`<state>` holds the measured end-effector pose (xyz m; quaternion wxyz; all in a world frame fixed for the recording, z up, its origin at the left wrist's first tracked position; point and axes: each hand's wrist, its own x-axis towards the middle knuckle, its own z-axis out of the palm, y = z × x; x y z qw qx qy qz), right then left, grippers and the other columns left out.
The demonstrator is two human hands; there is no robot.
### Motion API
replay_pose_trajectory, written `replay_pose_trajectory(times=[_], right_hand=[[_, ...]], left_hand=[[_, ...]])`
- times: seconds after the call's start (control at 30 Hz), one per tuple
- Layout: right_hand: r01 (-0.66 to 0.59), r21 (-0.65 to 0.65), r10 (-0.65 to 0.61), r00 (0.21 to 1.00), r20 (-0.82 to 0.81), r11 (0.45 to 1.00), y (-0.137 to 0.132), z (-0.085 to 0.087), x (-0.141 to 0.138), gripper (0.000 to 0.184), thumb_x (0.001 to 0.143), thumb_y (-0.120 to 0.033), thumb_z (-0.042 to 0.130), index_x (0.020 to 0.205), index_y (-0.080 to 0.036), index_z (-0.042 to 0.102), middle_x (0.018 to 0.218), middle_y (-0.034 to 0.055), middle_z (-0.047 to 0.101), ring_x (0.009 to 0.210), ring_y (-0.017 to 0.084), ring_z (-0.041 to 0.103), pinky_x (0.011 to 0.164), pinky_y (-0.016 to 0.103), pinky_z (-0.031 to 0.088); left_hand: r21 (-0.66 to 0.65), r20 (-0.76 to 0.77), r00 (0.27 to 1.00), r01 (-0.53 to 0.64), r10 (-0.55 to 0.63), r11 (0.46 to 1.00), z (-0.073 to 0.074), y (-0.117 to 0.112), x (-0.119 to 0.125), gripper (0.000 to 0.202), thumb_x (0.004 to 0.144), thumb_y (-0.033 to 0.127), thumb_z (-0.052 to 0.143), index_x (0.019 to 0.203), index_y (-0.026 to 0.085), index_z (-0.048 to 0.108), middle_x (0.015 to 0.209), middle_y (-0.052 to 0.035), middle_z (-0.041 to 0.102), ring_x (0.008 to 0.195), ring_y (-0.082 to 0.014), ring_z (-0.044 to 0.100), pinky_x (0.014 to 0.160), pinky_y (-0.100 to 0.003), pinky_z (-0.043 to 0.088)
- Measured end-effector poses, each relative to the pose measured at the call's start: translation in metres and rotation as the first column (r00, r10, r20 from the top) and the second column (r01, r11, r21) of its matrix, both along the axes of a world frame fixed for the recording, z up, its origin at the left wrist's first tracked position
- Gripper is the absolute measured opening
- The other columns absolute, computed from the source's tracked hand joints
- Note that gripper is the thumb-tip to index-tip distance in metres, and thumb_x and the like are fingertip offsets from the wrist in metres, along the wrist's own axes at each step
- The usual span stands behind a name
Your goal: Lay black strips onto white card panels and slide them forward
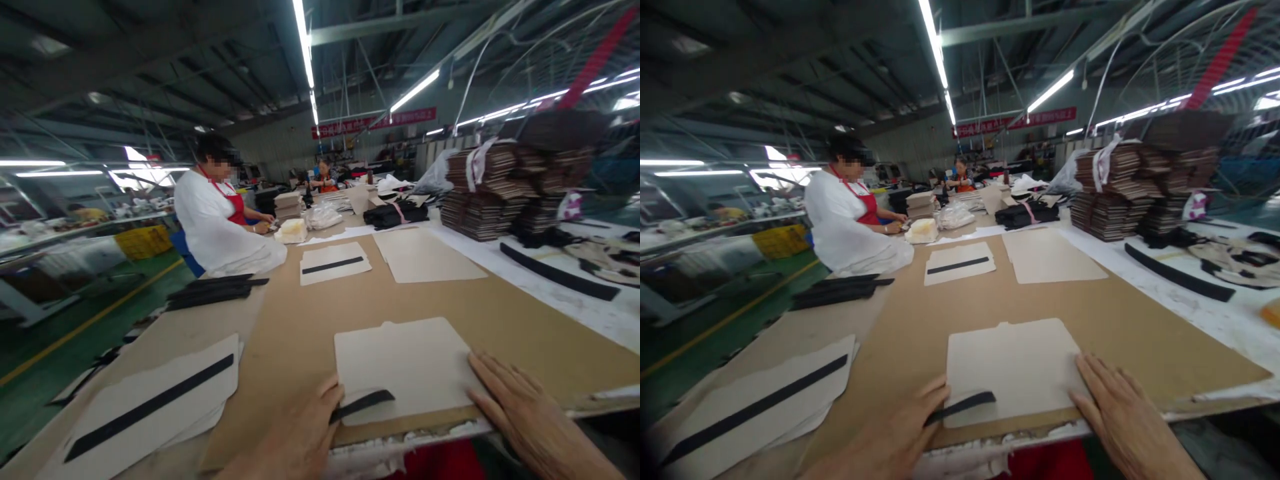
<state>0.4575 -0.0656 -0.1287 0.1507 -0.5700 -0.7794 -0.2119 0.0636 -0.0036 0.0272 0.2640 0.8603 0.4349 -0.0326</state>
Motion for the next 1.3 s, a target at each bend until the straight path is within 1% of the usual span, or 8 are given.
replay_pose_trajectory(times=[0.17,0.27,0.43,0.6,0.7,0.83,1.1,1.3], right_hand=[[-0.073,0.032,0.077,0.987,-0.138,0.997,0.012,0.018,-0.082,0.041,0.097,-0.037,0.039,0.122,-0.025,0.069,0.138,0.0122,0.062,0.125,0.035,0.059,0.093,0.060,0.053],[-0.168,0.019,0.162,0.910,-0.382,0.986,0.022,0.045,-0.113,0.043,0.099,-0.043,0.038,0.121,-0.023,0.069,0.132,0.0118,0.066,0.118,0.031,0.064,0.095,0.053,0.055],[-0.323,-0.211,0.048,0.638,-0.768,0.923,0.025,0.100,-0.164,0.038,0.098,-0.050,0.042,0.097,-0.026,0.071,0.104,0.0054,0.075,0.095,0.021,0.071,0.083,0.032,0.058],[-0.398,-0.334,-0.154,0.419,-0.895,0.854,0.027,0.130,-0.202,0.047,0.094,-0.057,0.047,0.121,-0.022,0.062,0.074,-0.0007,0.067,0.064,0.015,0.062,0.061,0.026,0.052],[-0.535,-0.387,-0.259,0.301,-0.918,0.751,0.026,0.134,-0.204,0.056,0.092,-0.063,0.048,0.126,-0.020,0.059,0.066,-0.0032,0.062,0.053,0.012,0.054,0.051,0.024,0.045],[-0.619,-0.416,-0.383,0.194,-0.903,0.667,0.020,0.131,-0.189,0.054,0.087,-0.070,0.052,0.079,-0.018,0.067,0.059,0.0011,0.063,0.053,0.012,0.055,0.053,0.023,0.045],[-0.431,-0.544,-0.552,0.120,-0.825,0.720,0.021,0.114,-0.138,0.064,0.065,-0.062,0.078,0.113,-0.021,0.069,0.065,-0.0001,0.066,0.062,0.017,0.063,0.059,0.026,0.051],[-0.280,-0.627,-0.529,0.355,-0.771,0.727,0.047,0.112,-0.127,0.053,0.064,-0.063,0.070,0.094,-0.020,0.075,0.056,-0.0020,0.057,0.054,0.015,0.053,0.052,0.027,0.041]], left_hand=[[0.026,0.057,0.943,-0.330,0.328,0.944,0.006,-0.031,-0.069,0.040,0.091,0.030,0.050,0.129,0.025,0.058,0.149,-0.0046,0.052,0.133,-0.0256,0.050,0.115,-0.042,0.037],[-0.129,0.235,0.836,-0.479,0.496,0.868,0.008,-0.042,-0.084,0.044,0.096,0.055,0.043,0.110,0.023,0.069,0.122,-0.0055,0.069,0.105,-0.0230,0.063,0.095,-0.036,0.049],[-0.678,0.375,0.603,-0.340,0.705,0.651,0.002,-0.049,-0.067,0.081,0.090,0.079,0.023,0.121,0.015,0.062,0.091,-0.0077,0.074,0.041,-0.0065,0.022,0.040,-0.021,0.021],[-0.685,0.415,0.615,-0.274,0.670,0.675,-0.009,-0.046,-0.039,0.073,0.092,0.075,0.027,0.111,0.015,0.063,0.067,-0.0005,0.064,0.039,-0.0078,0.022,0.039,-0.023,0.018],[-0.510,0.445,0.716,-0.290,0.537,0.810,-0.007,-0.048,-0.031,0.066,0.096,0.069,0.025,0.082,0.017,0.063,0.061,0.0006,0.057,0.048,-0.0101,0.040,0.049,-0.024,0.031],[-0.356,0.437,0.814,-0.234,0.383,0.905,0.002,-0.053,-0.032,0.058,0.098,0.063,0.032,0.088,0.017,0.066,0.068,0.0016,0.055,0.069,-0.0147,0.054,0.065,-0.025,0.038],[-0.595,0.242,0.757,-0.378,0.607,0.709,-0.010,-0.044,-0.073,0.028,0.074,0.038,0.069,0.094,0.018,0.070,0.071,0.0041,0.059,0.057,-0.0110,0.050,0.053,-0.021,0.037],[-0.450,0.289,0.638,-0.567,0.713,0.690,-0.017,-0.020,-0.090,0.027,0.077,0.041,0.063,0.090,0.019,0.071,0.062,0.0035,0.061,0.058,-0.0124,0.051,0.055,-0.022,0.034]])
